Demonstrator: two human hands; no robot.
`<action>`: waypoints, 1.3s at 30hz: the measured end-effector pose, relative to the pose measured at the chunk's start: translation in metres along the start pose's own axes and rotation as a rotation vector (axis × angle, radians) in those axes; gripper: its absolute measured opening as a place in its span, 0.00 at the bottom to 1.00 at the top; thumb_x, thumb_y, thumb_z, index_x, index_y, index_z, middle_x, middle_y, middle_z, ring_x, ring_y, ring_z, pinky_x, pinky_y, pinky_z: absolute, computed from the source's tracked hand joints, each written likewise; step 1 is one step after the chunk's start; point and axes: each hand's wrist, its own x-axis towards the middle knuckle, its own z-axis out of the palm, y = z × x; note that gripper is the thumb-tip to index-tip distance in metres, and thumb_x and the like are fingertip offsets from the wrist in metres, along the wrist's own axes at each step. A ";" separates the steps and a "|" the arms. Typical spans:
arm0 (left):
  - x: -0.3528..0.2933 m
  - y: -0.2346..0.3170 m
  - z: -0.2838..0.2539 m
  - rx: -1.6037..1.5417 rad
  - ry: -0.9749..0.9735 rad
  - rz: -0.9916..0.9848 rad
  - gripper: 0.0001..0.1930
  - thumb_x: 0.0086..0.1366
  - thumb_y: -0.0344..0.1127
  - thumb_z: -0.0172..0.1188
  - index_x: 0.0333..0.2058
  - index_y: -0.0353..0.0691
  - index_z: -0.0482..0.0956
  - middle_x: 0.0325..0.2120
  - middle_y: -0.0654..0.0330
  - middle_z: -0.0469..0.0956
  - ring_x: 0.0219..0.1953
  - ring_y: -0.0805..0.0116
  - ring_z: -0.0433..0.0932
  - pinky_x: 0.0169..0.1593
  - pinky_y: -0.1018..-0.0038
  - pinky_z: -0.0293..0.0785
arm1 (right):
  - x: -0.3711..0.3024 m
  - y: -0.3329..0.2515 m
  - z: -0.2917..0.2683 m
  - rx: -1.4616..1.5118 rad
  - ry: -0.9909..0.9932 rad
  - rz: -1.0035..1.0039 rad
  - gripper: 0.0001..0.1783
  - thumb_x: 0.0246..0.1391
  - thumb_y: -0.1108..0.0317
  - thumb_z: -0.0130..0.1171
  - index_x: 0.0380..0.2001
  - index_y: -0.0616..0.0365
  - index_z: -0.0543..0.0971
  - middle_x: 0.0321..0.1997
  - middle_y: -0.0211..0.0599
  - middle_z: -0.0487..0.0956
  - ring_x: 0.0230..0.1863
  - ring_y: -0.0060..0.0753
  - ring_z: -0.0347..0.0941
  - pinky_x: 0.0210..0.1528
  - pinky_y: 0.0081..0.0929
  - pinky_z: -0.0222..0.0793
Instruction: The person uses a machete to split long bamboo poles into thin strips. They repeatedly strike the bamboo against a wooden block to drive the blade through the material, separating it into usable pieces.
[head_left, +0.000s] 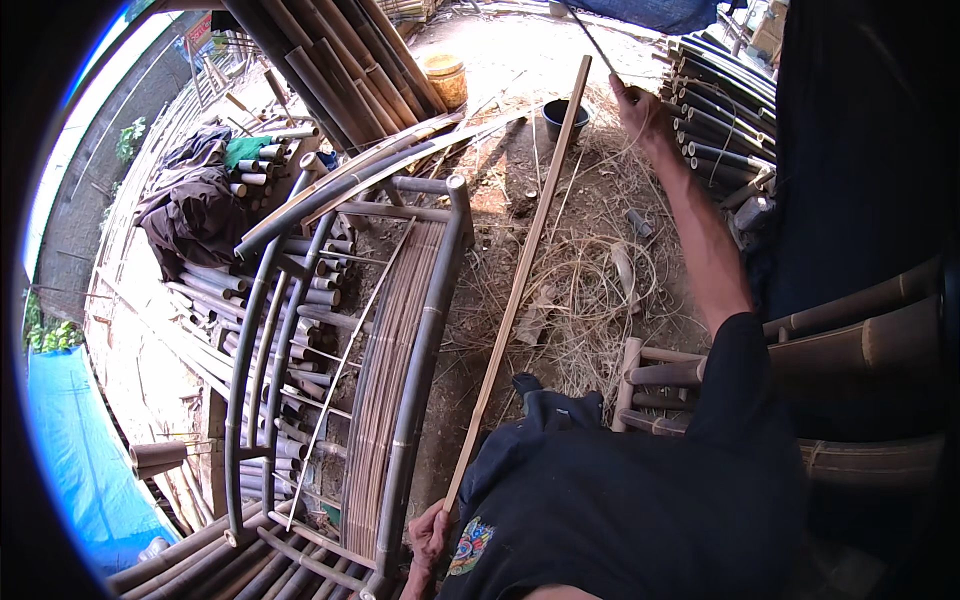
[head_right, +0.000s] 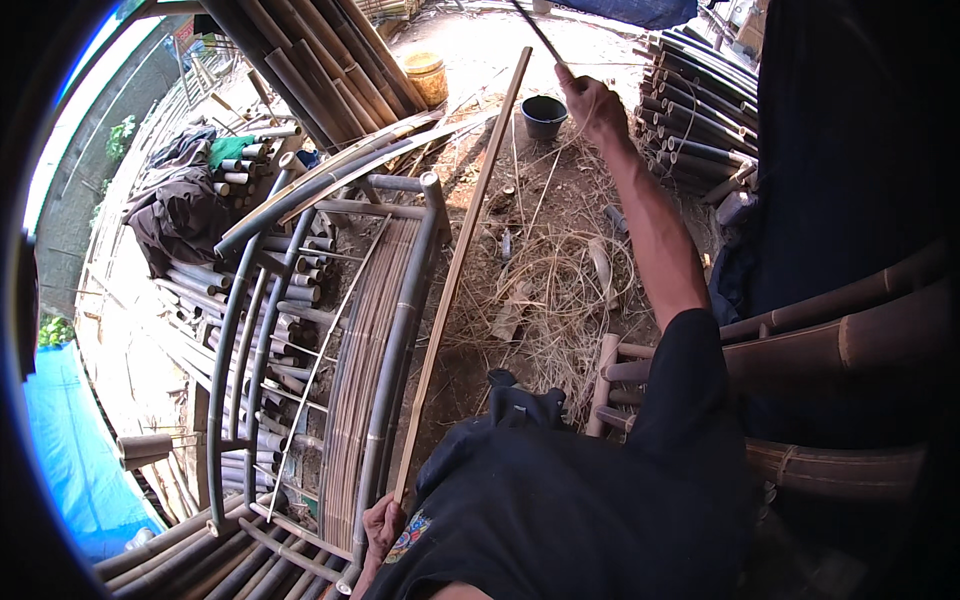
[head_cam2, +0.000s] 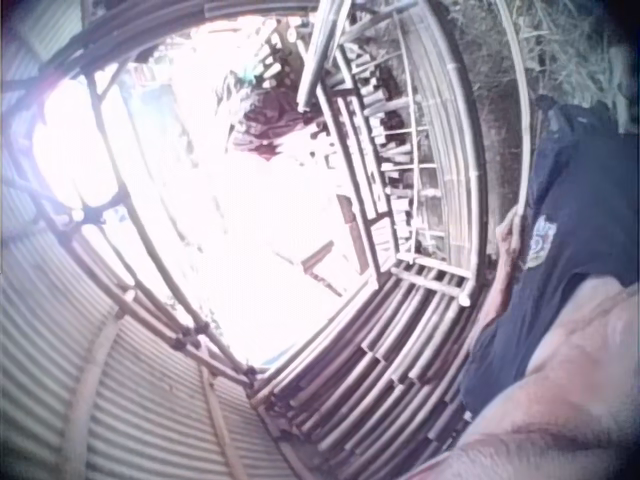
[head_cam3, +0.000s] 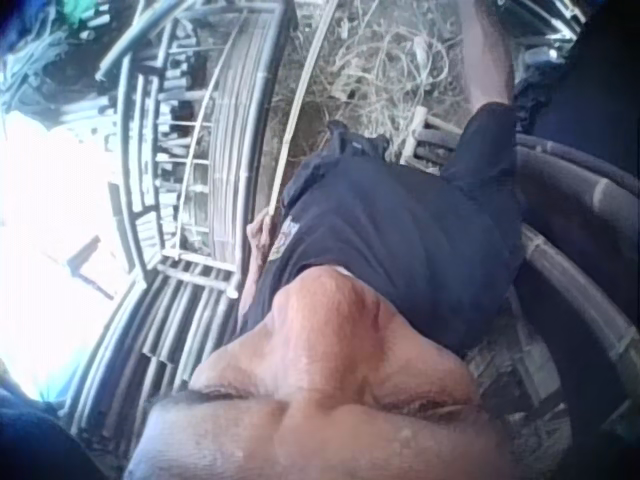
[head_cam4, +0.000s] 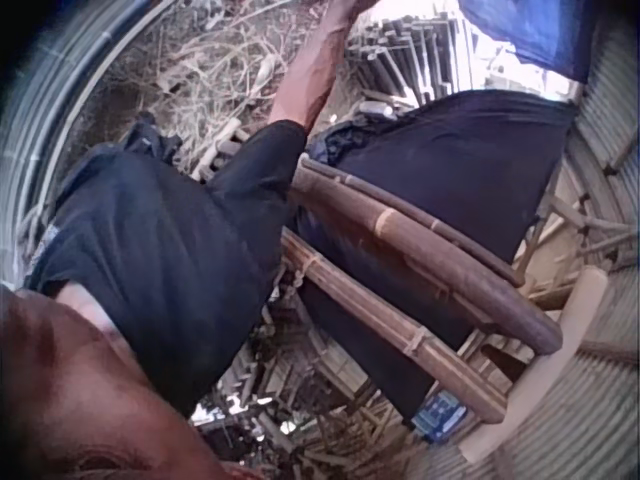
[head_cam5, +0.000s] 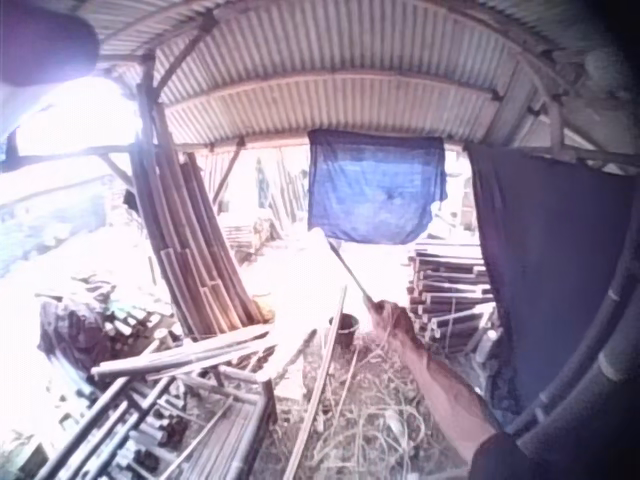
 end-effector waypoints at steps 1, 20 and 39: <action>-0.012 -0.022 -0.009 -0.010 0.010 -0.030 0.16 0.69 0.39 0.51 0.47 0.34 0.78 0.16 0.67 0.68 0.21 0.83 0.67 0.25 0.81 0.64 | 0.014 0.003 -0.008 0.067 -0.062 0.158 0.48 0.51 0.20 0.29 0.31 0.55 0.81 0.20 0.38 0.78 0.22 0.35 0.77 0.29 0.37 0.72; 0.223 0.151 0.052 -0.774 0.335 0.231 0.18 0.71 0.38 0.49 0.51 0.30 0.72 0.46 0.52 0.76 0.48 0.67 0.77 0.52 0.74 0.74 | -0.308 -0.195 0.117 1.663 -0.586 0.888 0.17 0.55 0.55 0.63 0.31 0.59 0.74 0.22 0.32 0.76 0.14 0.20 0.68 0.15 0.19 0.66; 0.192 0.109 0.021 -0.059 0.147 0.060 0.14 0.67 0.35 0.55 0.46 0.32 0.78 0.27 0.66 0.78 0.29 0.82 0.71 0.34 0.82 0.68 | -0.272 -0.130 0.088 0.234 -0.396 -0.633 0.35 0.57 0.29 0.37 0.25 0.53 0.70 0.15 0.31 0.72 0.13 0.27 0.70 0.13 0.33 0.69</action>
